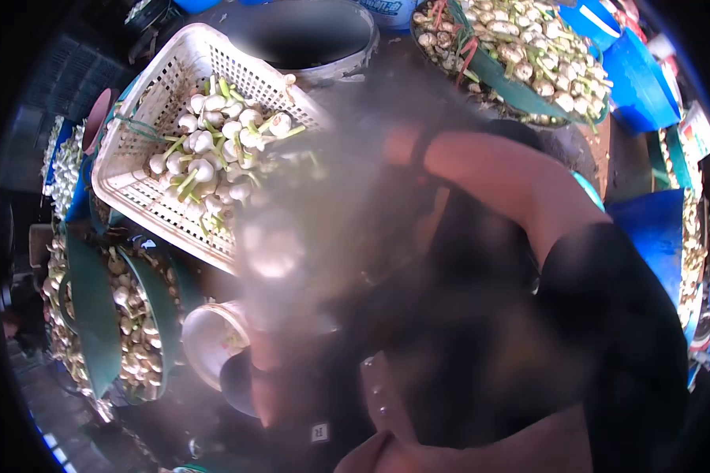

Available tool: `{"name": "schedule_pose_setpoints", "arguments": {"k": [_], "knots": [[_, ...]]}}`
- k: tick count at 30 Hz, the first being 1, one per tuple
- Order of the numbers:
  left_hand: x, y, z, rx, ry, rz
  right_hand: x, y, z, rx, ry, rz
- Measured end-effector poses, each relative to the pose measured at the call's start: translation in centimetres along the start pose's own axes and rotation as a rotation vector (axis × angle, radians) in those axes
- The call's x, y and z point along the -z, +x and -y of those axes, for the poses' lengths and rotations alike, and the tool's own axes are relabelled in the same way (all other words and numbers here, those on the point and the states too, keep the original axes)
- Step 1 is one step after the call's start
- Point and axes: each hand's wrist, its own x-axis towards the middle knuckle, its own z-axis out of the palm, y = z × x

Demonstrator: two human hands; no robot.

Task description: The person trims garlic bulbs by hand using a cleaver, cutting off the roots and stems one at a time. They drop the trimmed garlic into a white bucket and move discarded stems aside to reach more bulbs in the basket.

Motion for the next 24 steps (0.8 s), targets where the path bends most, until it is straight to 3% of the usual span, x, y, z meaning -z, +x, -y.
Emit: {"name": "schedule_pose_setpoints", "arguments": {"k": [1, 3, 4, 5, 7, 11, 14, 24], "knots": [[0.2, -0.4, -1.0, 0.216, -0.268, -0.05, -1.8, 1.4, -4.6, -0.026, 0.291, -0.01], [-3.6, -2.6, 2.5, 0.255, 0.054, -0.163, 0.2, -1.1, 0.2, 0.112, -0.154, -0.273], [-1.8, -0.9, 1.6, 0.057, 0.372, -0.111, 1.4, -3.1, 3.3, 0.114, 0.282, -0.281], [-2.7, -1.7, 1.4, 0.482, -0.292, -0.25, 2.0, -4.5, 5.9, 0.118, 0.291, -0.279], [-2.8, -1.1, 2.4, 0.525, -0.363, -0.182, 3.2, -5.5, 9.2, 0.24, 0.352, -0.247], [-3.9, -2.7, 3.0, 0.687, -1.061, -0.215, 2.2, -6.5, 9.8, 0.387, 0.288, -0.166], [-4.8, -4.3, 4.1, 0.73, -1.117, -0.145, 2.5, -7.3, 11.2, 0.344, 0.067, -0.157], [-5.8, -5.7, 5.1, 0.76, -1.085, -0.033, 1.7, -6.7, 11.3, 0.392, 0.068, -0.096]]}}
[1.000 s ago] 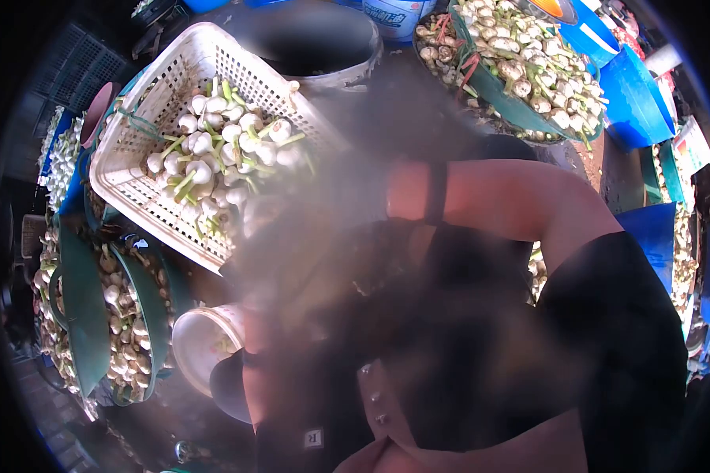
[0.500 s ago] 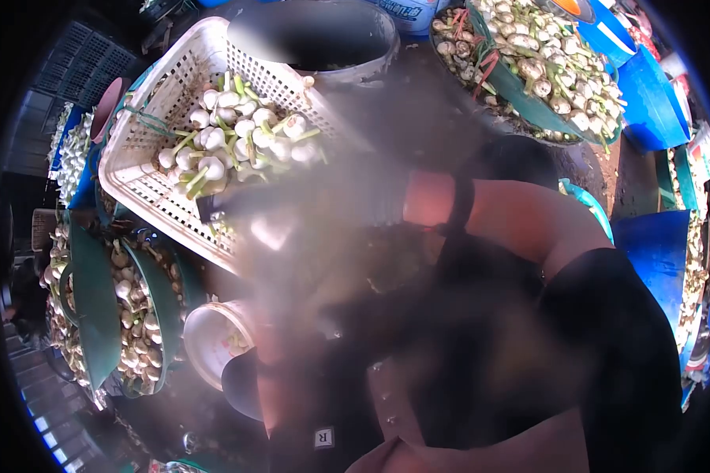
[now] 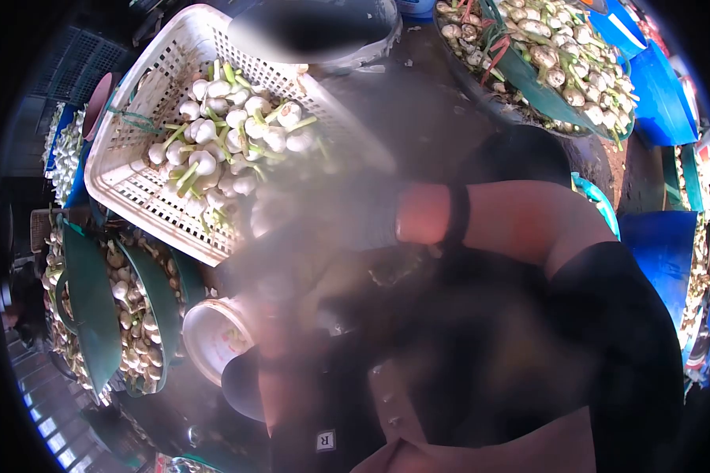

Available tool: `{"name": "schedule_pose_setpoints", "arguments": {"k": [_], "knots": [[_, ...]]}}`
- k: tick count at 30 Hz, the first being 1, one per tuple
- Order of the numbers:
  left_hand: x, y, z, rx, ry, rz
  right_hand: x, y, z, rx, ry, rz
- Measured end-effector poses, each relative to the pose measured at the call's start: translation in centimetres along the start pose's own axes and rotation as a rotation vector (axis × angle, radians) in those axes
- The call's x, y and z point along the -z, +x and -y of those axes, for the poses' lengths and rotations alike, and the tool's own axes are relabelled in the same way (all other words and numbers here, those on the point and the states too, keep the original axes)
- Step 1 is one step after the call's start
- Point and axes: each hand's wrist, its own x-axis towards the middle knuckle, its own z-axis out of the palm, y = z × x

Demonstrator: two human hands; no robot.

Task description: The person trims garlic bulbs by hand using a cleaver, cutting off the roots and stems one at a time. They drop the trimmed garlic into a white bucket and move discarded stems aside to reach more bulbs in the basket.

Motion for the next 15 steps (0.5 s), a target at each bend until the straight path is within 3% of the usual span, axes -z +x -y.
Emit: {"name": "schedule_pose_setpoints", "arguments": {"k": [3, 9, 15], "knots": [[-0.1, 0.0, 0.2, -0.049, 0.094, -0.052, -0.7, -0.4, -0.5, -0.02, -0.006, 0.008], [-0.8, 0.2, 0.3, -0.351, 0.662, -0.349, -1.5, -0.8, -0.6, -0.116, -0.009, 0.084], [-1.5, -0.6, -0.3, -0.458, 0.743, -0.527, -1.9, -0.9, 0.3, 0.047, 0.086, -0.152]]}}
